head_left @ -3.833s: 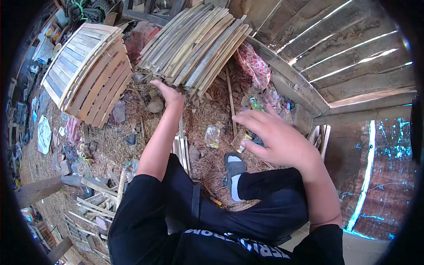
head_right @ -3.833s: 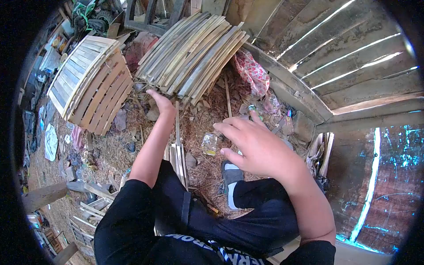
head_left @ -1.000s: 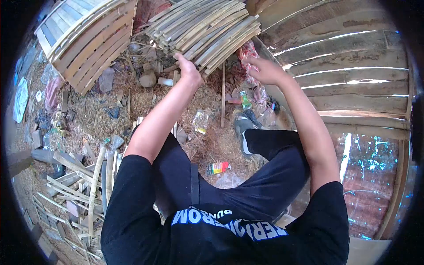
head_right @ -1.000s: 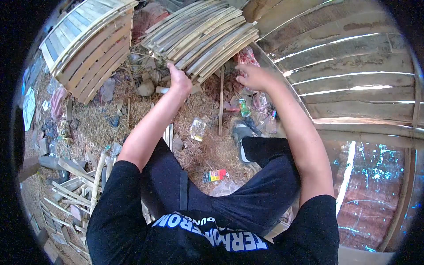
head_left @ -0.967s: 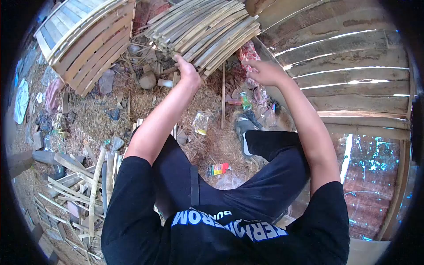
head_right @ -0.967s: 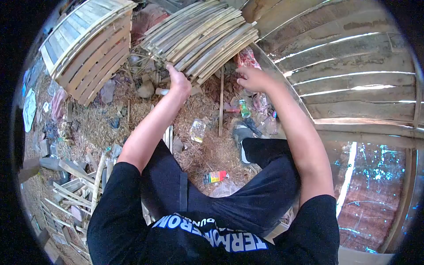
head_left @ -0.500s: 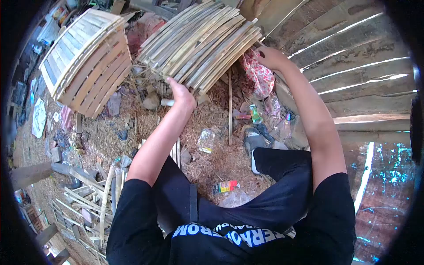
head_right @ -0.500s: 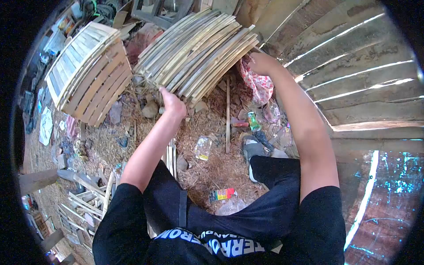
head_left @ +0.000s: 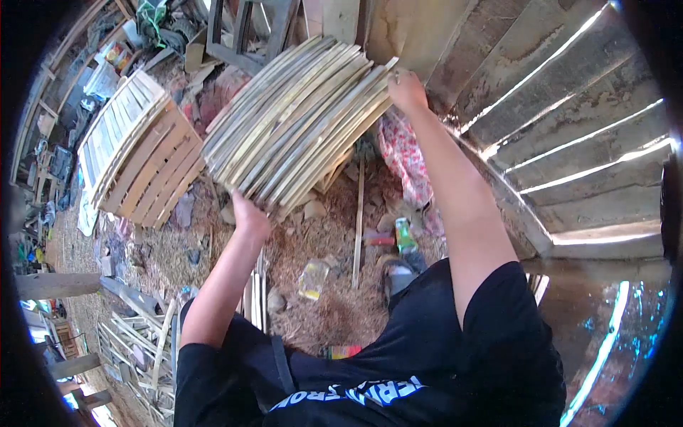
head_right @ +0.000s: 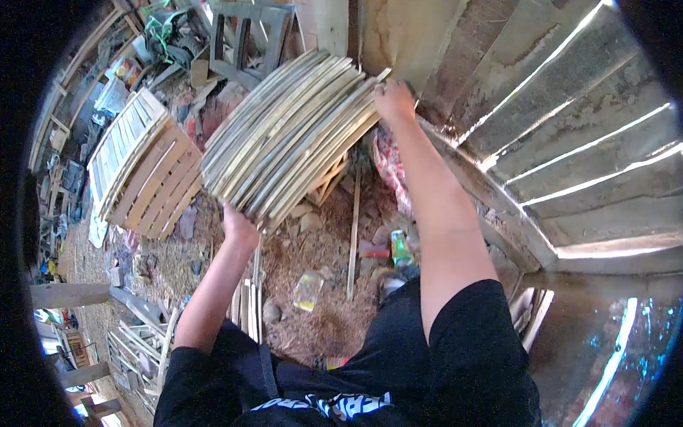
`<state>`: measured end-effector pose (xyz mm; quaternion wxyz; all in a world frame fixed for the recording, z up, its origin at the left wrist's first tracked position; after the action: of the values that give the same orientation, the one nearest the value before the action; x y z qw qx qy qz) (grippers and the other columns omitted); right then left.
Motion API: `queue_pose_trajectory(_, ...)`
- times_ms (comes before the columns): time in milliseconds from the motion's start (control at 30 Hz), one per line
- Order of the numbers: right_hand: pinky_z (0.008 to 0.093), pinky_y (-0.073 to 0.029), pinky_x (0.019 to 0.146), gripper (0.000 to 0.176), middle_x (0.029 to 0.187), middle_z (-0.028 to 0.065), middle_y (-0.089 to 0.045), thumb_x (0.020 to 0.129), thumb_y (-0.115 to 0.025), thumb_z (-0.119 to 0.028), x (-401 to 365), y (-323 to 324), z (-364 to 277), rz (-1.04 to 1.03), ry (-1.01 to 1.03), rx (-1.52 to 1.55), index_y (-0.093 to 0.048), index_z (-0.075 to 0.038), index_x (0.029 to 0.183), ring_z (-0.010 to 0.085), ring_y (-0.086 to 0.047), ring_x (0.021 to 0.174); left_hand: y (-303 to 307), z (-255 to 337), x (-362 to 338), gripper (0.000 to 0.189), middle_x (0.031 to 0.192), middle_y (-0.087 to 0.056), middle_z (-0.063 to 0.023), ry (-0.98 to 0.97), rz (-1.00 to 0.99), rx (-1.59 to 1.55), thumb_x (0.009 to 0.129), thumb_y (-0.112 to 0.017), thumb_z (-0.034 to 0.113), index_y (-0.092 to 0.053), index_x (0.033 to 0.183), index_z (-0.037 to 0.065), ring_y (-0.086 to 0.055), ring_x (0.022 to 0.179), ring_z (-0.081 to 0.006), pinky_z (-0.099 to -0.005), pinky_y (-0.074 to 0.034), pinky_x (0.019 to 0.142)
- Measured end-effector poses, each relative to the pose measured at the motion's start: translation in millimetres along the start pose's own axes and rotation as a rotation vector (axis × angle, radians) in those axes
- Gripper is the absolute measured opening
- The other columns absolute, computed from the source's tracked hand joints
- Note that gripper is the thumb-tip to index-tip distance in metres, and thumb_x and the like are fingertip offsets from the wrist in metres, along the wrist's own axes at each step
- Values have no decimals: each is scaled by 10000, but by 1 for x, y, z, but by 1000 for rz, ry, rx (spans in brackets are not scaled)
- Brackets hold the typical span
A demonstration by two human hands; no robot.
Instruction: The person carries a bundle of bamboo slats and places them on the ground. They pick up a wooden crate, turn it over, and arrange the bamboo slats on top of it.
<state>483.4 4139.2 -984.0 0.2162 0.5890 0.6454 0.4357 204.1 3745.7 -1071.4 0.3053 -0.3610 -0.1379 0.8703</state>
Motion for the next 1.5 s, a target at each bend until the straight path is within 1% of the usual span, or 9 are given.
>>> queue_pose_trajectory(267, 466, -436, 1208, 708, 1589, 301, -517, 1060, -583, -443, 98, -45, 65, 83, -10, 320, -510, 70, 1542, 411, -542, 1450, -6, 1, -2, 710, 1580, -567, -148, 110, 164, 80, 1149, -247, 614, -474, 1601, 116, -595, 1396, -364, -610, -525, 1112)
queue_pose_trajectory(433, 360, -457, 1160, 526, 1359, 159, -742, 1070, -636, -448, 104, -87, 68, -34, 86, 704, -741, -1, 1327, 255, -654, 1327, -13, 2, -1, 663, 1569, -584, -175, 115, 115, 17, 1155, -269, 545, -516, 1581, 101, -608, 1394, -390, -642, -499, 1145)
queue_pose_trajectory(533, 413, -468, 1147, 551, 1368, 219, -719, 1066, -605, -499, 98, -77, 60, -105, 111, 672, -743, -23, 1306, 351, -658, 1321, -17, 2, -9, 619, 1550, -604, -171, 116, 132, -30, 1151, -307, 507, -559, 1552, 108, -609, 1389, -396, -659, -474, 1160)
queue_pose_trajectory(733, 343, -404, 1191, 490, 1454, 89, -688, 1112, -598, -402, 97, -86, 80, -281, -21, 997, -691, -47, 1437, 210, -594, 1372, 17, 6, -1, 681, 1498, -637, -158, -56, 249, 54, 1129, -281, 592, -549, 1544, 124, -617, 1366, -388, -668, -515, 1099)
queue_pose_trajectory(933, 355, -405, 1195, 588, 1476, 141, -663, 1091, -611, -505, 90, -101, 77, -261, 30, 1023, -657, -52, 1463, 230, -574, 1391, 5, -9, 0, 709, 1534, -592, -138, 6, 258, -16, 1124, -202, 642, -551, 1536, 182, -613, 1332, -369, -662, -531, 1015)
queue_pose_trajectory(1267, 362, -378, 1220, 642, 1538, 155, -615, 1120, -528, -531, 91, -101, 78, -208, 47, 844, -582, -47, 1538, 251, -545, 1439, -13, -4, -13, 725, 1567, -584, -149, 4, 230, -32, 1145, -168, 605, -513, 1589, 148, -591, 1398, -385, -645, -446, 1181)
queue_pose_trajectory(1367, 520, -376, 1216, 729, 1533, 274, -573, 1069, -545, -593, 79, -51, 63, 91, 207, 426, -524, -70, 1576, 504, -520, 1399, 1, 4, -7, 751, 1542, -596, -165, -71, 187, 36, 1147, -115, 593, -484, 1597, 117, -574, 1413, -405, -615, -445, 1201)
queue_pose_trajectory(1400, 520, -376, 1216, 729, 1533, 274, -573, 1069, -545, -593, 68, -39, 54, 83, 210, 426, -524, -70, 1576, 504, -520, 1399, 8, 8, -4, 734, 1626, -493, -207, -163, 84, 36, 1145, -299, 585, -399, 1640, 53, -523, 1461, -412, -576, -427, 1227)
queue_pose_trajectory(1500, 612, -305, 1244, 805, 1565, 209, -553, 979, -672, -614, 28, -11, -10, 187, 745, 307, -503, -132, 1602, 440, -489, 1462, 28, 55, -19, 989, 1739, -226, -300, -735, 548, 911, 1028, -641, 562, -222, 1677, -56, -302, 1594, -427, -549, -260, 1308)
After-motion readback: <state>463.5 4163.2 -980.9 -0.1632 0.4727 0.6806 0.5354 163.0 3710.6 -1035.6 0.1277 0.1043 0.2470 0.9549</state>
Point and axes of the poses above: each hand's wrist, its own x-axis towards the middle knuckle, its own y-axis out of the back of the hand, z = x × y, the point moved 7 cm from there along x, towards the middle knuckle
